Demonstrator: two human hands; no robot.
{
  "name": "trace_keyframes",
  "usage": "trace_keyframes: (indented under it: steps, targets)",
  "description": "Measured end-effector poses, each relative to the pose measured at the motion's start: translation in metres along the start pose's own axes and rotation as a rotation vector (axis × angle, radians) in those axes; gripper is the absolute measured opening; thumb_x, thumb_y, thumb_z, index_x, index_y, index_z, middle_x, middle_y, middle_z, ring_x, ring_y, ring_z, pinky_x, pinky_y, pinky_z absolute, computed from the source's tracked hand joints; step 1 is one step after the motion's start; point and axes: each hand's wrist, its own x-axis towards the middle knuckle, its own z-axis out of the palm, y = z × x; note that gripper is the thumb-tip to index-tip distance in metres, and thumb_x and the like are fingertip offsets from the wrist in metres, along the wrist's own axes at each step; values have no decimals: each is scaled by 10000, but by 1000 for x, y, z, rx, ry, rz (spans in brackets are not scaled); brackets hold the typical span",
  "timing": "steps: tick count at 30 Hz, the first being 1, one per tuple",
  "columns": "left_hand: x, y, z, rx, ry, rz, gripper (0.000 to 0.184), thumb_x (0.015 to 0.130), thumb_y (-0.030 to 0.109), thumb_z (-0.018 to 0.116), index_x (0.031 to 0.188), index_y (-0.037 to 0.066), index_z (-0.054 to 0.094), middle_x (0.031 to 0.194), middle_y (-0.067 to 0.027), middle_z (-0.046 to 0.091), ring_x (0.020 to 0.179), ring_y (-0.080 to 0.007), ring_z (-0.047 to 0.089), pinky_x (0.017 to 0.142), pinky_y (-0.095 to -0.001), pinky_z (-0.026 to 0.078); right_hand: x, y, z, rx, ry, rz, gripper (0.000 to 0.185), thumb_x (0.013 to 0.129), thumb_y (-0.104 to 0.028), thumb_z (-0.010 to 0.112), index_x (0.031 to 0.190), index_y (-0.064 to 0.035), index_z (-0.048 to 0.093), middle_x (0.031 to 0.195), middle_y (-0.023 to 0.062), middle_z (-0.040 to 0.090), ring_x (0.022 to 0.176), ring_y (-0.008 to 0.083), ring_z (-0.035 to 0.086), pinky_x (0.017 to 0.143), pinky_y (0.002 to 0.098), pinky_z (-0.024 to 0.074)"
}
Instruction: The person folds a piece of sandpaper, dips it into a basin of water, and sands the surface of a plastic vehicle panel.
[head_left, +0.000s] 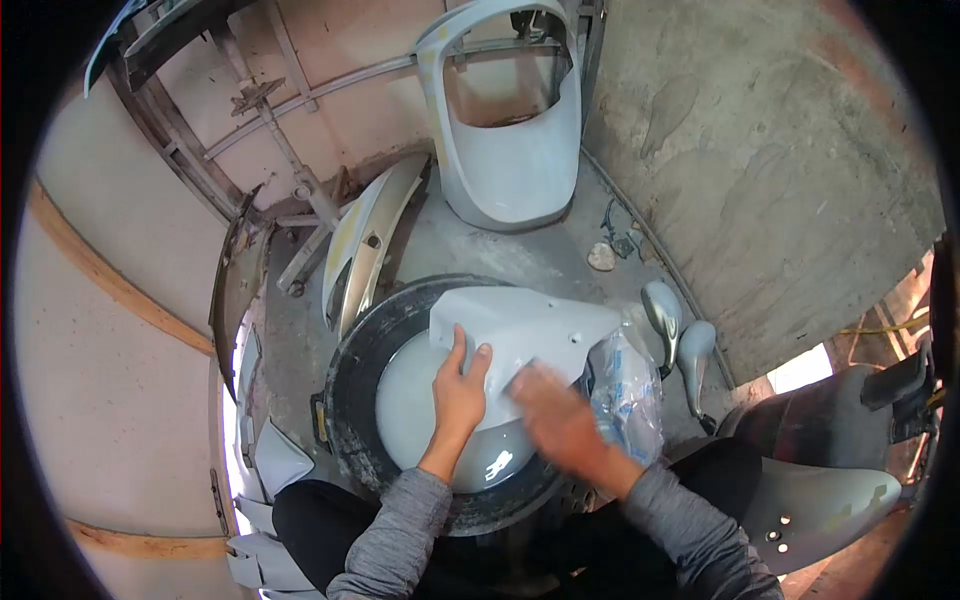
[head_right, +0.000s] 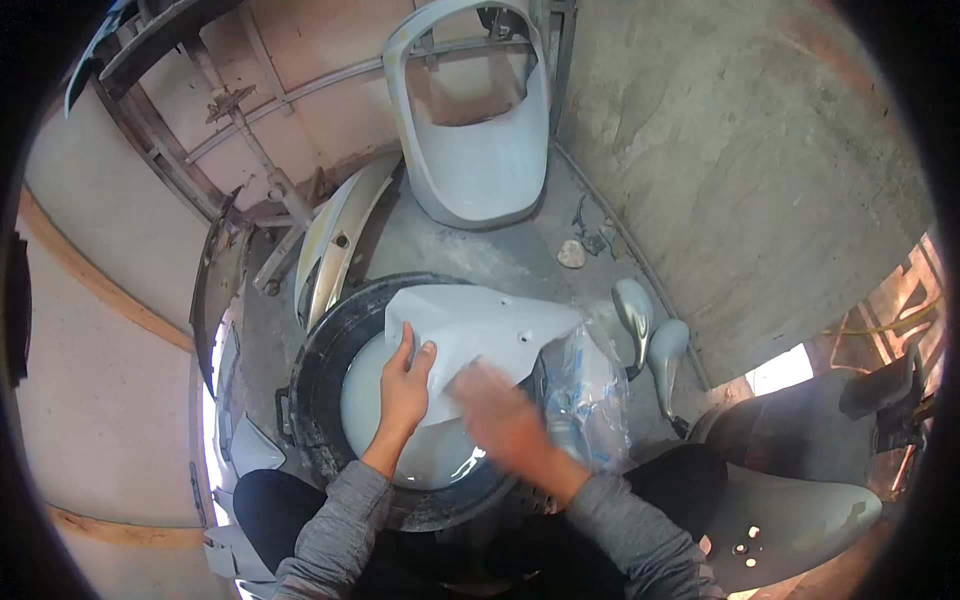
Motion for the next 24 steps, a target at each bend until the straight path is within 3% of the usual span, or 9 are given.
trace_keyframes:
  steps: [1,3,6,9,14,17,21,23,24]
  targets:
    - [-2,0,-1,10,-8,-14,678,997,358,625,1541,16,408,1349,-335,604,1285,-376,600,1067,-375,442,-2,-14,1,23,-43,-165,411,875,-67,606,1278,-20,673,1388,191,624,1346,391,550,1164,492,401]
    - [-3,2,-3,28,-24,-30,674,999,350,624,1542,17,407,1348,-336,605,1281,-374,603,1067,-377,442,4,-18,-8,160,-162,-110,411,869,-50,600,1272,-19,675,1370,194,634,1351,395,545,1162,491,403]
    - [-10,0,-3,18,-50,-80,672,1001,344,626,1544,18,402,1342,-335,610,1274,-361,610,1060,-377,446,16,25,-7,28,43,131,416,859,-66,625,1270,-22,674,1346,160,653,1348,324,566,1162,467,409]
    - [-4,2,-6,17,-20,-19,676,1002,345,626,1547,19,396,1333,-329,619,1266,-342,616,1053,-366,450,3,-15,-7,112,-69,-136,395,884,-55,601,1270,-18,676,1373,188,634,1360,360,543,1160,475,406]
    - [-8,17,-11,36,-141,-102,664,1008,326,616,1551,18,389,1353,-320,612,1289,-330,602,1070,-350,435,22,52,-7,-17,-52,62,467,861,-95,654,1319,-3,642,1416,159,609,1369,317,543,1176,459,400]
    - [-1,-4,-11,77,-110,65,660,1013,322,608,1552,14,385,1365,-316,607,1298,-324,596,1071,-348,434,7,5,-11,110,-167,-207,428,908,-86,610,1320,25,631,1425,192,598,1374,358,529,1175,480,393]
    - [-3,-2,-7,54,-144,-23,648,1010,306,614,1545,11,399,1365,-313,609,1306,-320,591,1070,-348,437,33,57,-7,9,-53,79,458,884,-90,631,1335,-13,644,1425,159,612,1375,336,541,1189,476,378]
    - [-2,17,-11,24,-197,-111,643,1007,291,622,1544,14,401,1365,-315,607,1302,-317,594,1068,-351,440,27,53,-3,-201,-48,-63,450,891,-94,624,1334,-20,649,1425,158,612,1378,326,541,1190,476,376]
    - [0,2,-9,67,-146,6,645,1011,287,616,1557,32,385,1307,-259,649,1196,-248,610,1017,-326,456,21,23,-8,-8,-135,-88,433,912,-83,599,1336,-5,641,1430,178,602,1379,340,535,1191,485,370]
